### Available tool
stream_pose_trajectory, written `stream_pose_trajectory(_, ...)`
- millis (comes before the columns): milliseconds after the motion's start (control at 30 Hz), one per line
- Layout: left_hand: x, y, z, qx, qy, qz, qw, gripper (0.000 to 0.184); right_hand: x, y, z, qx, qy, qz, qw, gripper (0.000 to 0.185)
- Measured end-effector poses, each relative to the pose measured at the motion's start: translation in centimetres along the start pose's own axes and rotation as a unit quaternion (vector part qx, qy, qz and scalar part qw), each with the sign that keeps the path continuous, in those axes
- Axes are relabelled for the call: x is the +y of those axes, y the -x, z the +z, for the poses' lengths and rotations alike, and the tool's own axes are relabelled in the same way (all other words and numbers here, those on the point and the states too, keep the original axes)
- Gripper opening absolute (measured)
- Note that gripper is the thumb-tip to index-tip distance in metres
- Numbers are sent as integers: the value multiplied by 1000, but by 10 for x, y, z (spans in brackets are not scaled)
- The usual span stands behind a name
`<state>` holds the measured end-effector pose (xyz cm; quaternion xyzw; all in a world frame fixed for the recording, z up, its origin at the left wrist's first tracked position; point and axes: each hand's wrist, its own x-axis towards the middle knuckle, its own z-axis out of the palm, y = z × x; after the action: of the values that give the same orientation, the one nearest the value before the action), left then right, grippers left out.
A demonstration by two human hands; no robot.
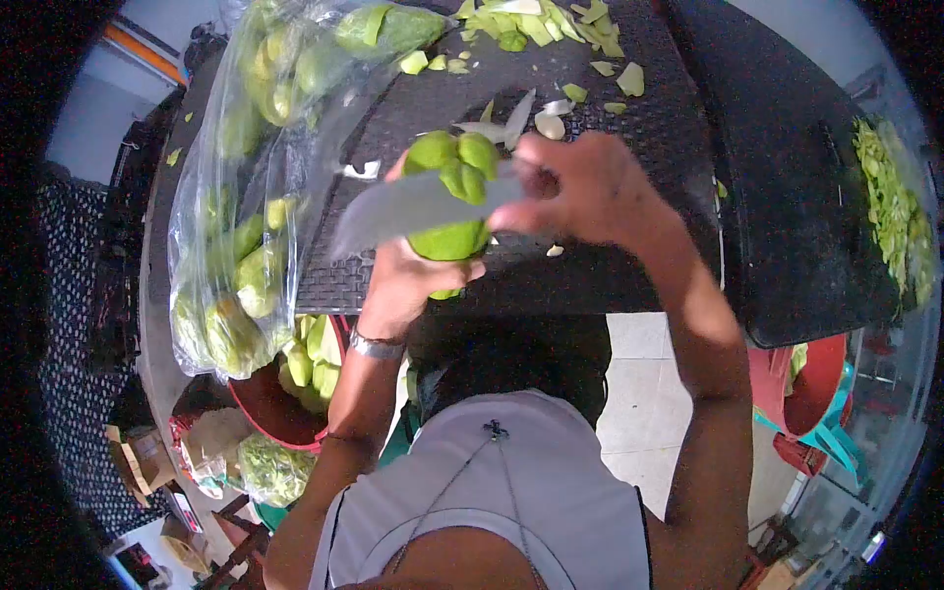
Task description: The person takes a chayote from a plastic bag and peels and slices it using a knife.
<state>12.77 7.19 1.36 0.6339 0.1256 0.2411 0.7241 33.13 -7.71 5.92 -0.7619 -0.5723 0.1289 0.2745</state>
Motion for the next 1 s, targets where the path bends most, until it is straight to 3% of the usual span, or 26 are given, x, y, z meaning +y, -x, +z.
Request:
stream_pose_trajectory(67,12,4,1,25,124,-66,990,119,38,2,-7,4,1,58,998,52)
stream_pose_trajectory(167,0,1,-10,18,88,-25,996,120,35,8,-14,46,55,70,995,59)
stream_pose_trajectory(233,4,3,-10,47,77,-59,994,118,39,13,-1,70,105,1,992,51)
stream_pose_trajectory(300,4,-2,-11,52,88,-87,991,116,38,14,0,87,132,-8,987,49)
stream_pose_trajectory(367,1,-4,-15,41,116,-120,985,113,27,19,2,85,124,42,988,50)
stream_pose_trajectory(467,1,-2,-11,43,115,-100,987,109,18,21,-5,30,67,191,979,53)
stream_pose_trajectory(567,-4,0,-11,52,136,-107,984,106,17,30,-19,106,123,271,949,55)
stream_pose_trajectory(667,-7,0,-11,49,136,-124,982,103,3,43,-16,69,-47,130,988,44)
stream_pose_trajectory(767,-10,6,-8,45,140,-181,973,95,-38,43,2,7,-63,48,997,42)
stream_pose_trajectory(800,-13,7,-9,10,109,-156,982,84,-41,40,6,15,-49,31,998,41)
stream_pose_trajectory(867,-14,11,-4,30,109,-149,982,86,-40,33,12,27,-20,-9,999,40)
stream_pose_trajectory(1000,0,11,-3,-23,54,-127,990,100,-37,24,12,42,-34,18,998,42)
